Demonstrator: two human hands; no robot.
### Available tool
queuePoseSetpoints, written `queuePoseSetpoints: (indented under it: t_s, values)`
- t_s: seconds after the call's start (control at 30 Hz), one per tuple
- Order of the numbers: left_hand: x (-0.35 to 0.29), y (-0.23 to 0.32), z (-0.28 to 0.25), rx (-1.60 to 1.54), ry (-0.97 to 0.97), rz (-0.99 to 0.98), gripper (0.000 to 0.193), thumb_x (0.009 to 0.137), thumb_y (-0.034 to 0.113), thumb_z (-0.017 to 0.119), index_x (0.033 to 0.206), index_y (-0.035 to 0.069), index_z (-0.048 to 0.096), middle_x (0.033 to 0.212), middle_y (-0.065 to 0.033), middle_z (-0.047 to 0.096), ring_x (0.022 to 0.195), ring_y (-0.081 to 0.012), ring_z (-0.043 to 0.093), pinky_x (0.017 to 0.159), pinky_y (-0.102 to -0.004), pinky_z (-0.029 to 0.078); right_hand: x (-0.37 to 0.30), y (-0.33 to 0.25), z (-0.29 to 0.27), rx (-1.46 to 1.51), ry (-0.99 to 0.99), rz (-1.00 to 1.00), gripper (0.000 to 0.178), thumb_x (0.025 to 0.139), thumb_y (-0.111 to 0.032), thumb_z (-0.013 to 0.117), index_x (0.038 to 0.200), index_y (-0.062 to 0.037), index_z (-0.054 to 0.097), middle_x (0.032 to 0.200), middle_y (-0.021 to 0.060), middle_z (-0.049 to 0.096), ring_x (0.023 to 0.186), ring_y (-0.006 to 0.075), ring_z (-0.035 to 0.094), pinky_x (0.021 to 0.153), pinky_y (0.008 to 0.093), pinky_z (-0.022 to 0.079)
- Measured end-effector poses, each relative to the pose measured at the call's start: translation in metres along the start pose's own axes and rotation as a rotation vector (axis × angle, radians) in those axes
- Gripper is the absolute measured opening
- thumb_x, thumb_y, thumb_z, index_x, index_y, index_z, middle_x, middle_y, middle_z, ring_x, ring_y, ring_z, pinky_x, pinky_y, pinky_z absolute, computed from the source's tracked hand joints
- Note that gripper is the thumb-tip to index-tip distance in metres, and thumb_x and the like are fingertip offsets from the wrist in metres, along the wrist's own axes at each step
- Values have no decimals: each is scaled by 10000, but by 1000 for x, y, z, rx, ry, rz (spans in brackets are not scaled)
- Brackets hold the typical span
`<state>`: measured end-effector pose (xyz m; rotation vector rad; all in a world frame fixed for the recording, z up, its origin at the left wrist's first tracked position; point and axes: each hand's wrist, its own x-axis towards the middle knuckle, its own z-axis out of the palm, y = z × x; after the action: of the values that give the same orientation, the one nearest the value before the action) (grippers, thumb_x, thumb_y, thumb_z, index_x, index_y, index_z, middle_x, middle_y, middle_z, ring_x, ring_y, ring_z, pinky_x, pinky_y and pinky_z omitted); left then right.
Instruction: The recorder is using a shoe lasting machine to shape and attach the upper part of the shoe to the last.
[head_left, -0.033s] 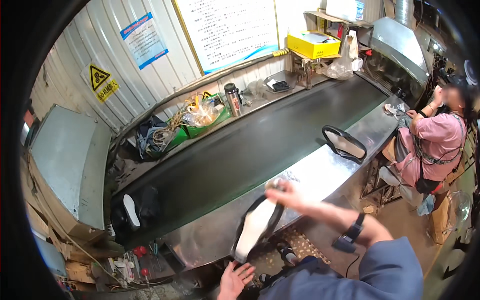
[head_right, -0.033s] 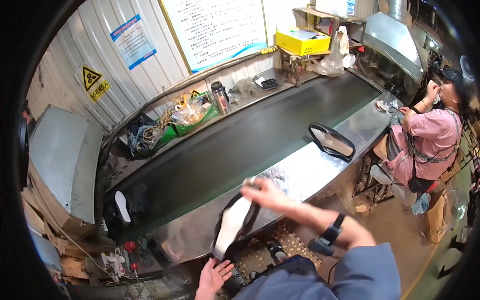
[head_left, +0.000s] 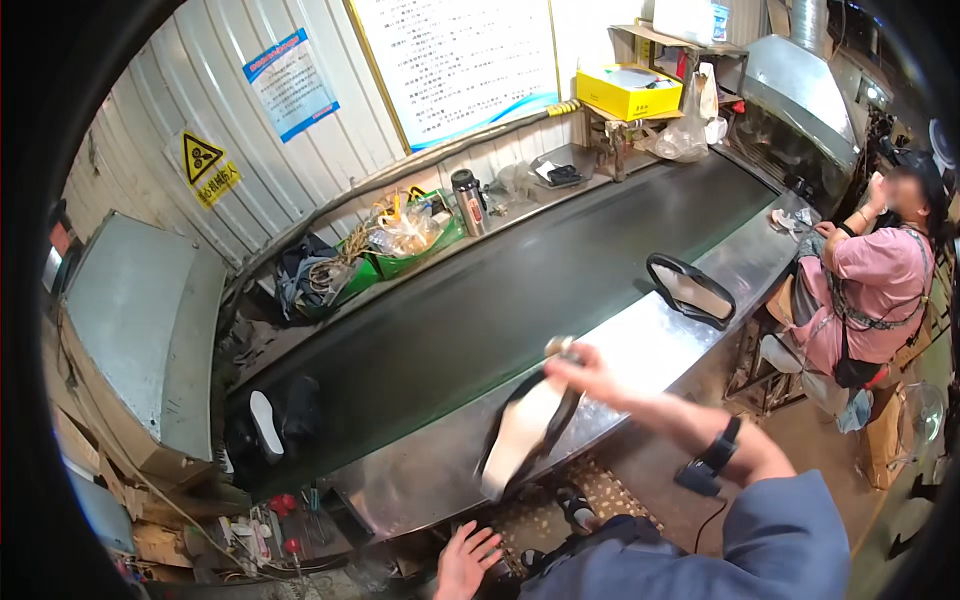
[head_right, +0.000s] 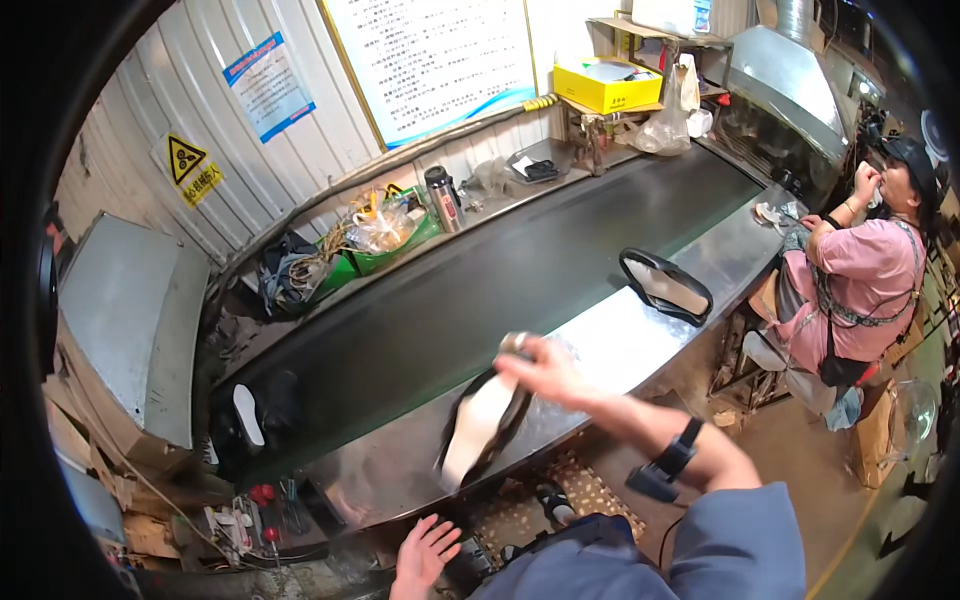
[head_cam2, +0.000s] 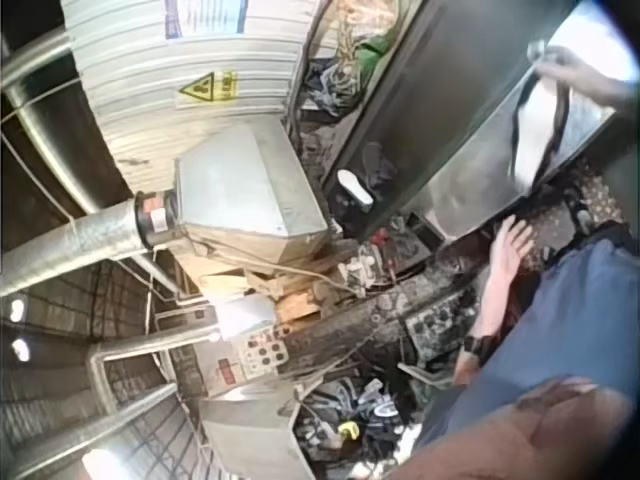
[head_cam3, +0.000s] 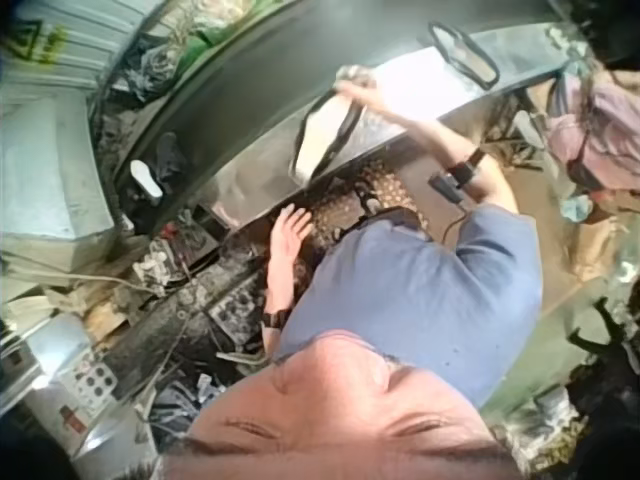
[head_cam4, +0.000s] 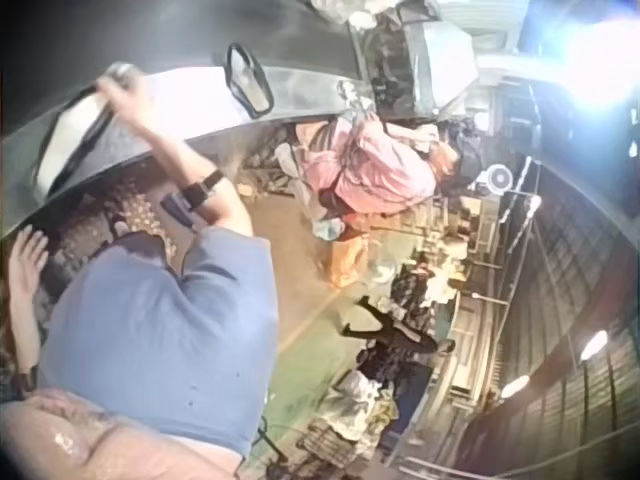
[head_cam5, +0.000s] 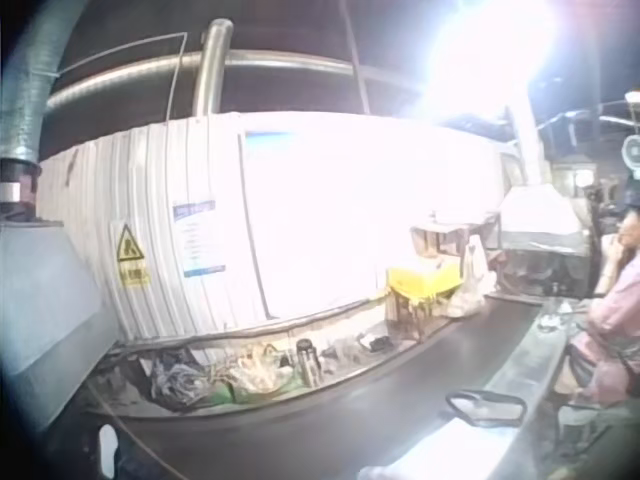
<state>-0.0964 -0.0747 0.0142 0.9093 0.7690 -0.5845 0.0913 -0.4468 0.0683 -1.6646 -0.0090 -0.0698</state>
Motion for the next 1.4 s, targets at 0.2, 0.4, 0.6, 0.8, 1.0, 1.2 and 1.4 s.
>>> queuePoseSetpoints:
  t_s: [0.2, 0.4, 0.6, 0.8, 1.0, 1.2, 1.4]
  values:
    - [-23, -30, -96, -405, 222, 226, 336, 907, 176, 718, 1197, 28, 635, 1147, -156, 669, 1118, -318, 627, 1008, -430, 536, 127, -38, -104, -404, 508, -257, 526, 869, -283, 780, 1275, 6, 612, 972, 124, 735, 902, 156, 685, 784, 348, 551]
    - [-39, -71, -101, -413, 248, 213, 364, 950, 160, 662, 1269, 0, 596, 1293, -173, 636, 1178, -308, 614, 1015, -422, 536, 207, 100, -158, -516, 1206, -203, 561, 897, -229, 722, 1401, -45, 559, 1092, 219, 721, 987, 321, 710, 902, 428, 539]
    - [-69, -127, -191, 151, 489, 315, 300, 925, 85, 721, 1205, -2, 657, 1149, -180, 678, 980, -280, 680, 869, -354, 564, 114, 115, 78, -212, 249, -312, 120, 926, -57, 590, 1021, 8, 623, 763, 181, 631, 649, 303, 594, 653, 421, 505]
    - [-30, -1, -99, 451, 550, 597, 342, 877, 140, 781, 1160, -30, 692, 1135, -152, 718, 1050, -213, 675, 910, -363, 543, -54, 134, 194, -758, -922, -771, 838, 907, -531, 647, 1578, -167, 303, 1604, 168, 337, 1484, 400, 299, 1206, 631, 148]
    - [46, 132, -104, 806, 378, 678, 487, 836, 96, 770, 1294, 8, 631, 1197, -154, 708, 1115, -223, 673, 966, -363, 530, -45, 112, 143, -1037, -912, -663, 926, 833, -528, 715, 1566, -128, 314, 1630, 145, 298, 1514, 382, 233, 1191, 631, 180]
    - [154, 285, -121, 1239, 589, 985, 860, 734, 171, 831, 1476, 15, 426, 1455, -241, 496, 1360, -365, 477, 1121, -457, 405, -57, 122, 61, -1024, -668, -153, 1024, 803, -619, 751, 1527, -50, 302, 1573, 251, 345, 1457, 453, 330, 1172, 596, 264]
    - [205, 374, -171, 1658, 775, 656, 1080, 665, 357, 876, 1546, 73, 321, 1553, -170, 411, 1474, -354, 317, 1203, -639, 119, -23, 57, 143, -79, -281, 437, 1057, 951, -367, 722, 1583, -7, -45, 1440, 225, 540, 1260, 300, 602, 1004, 374, 513]
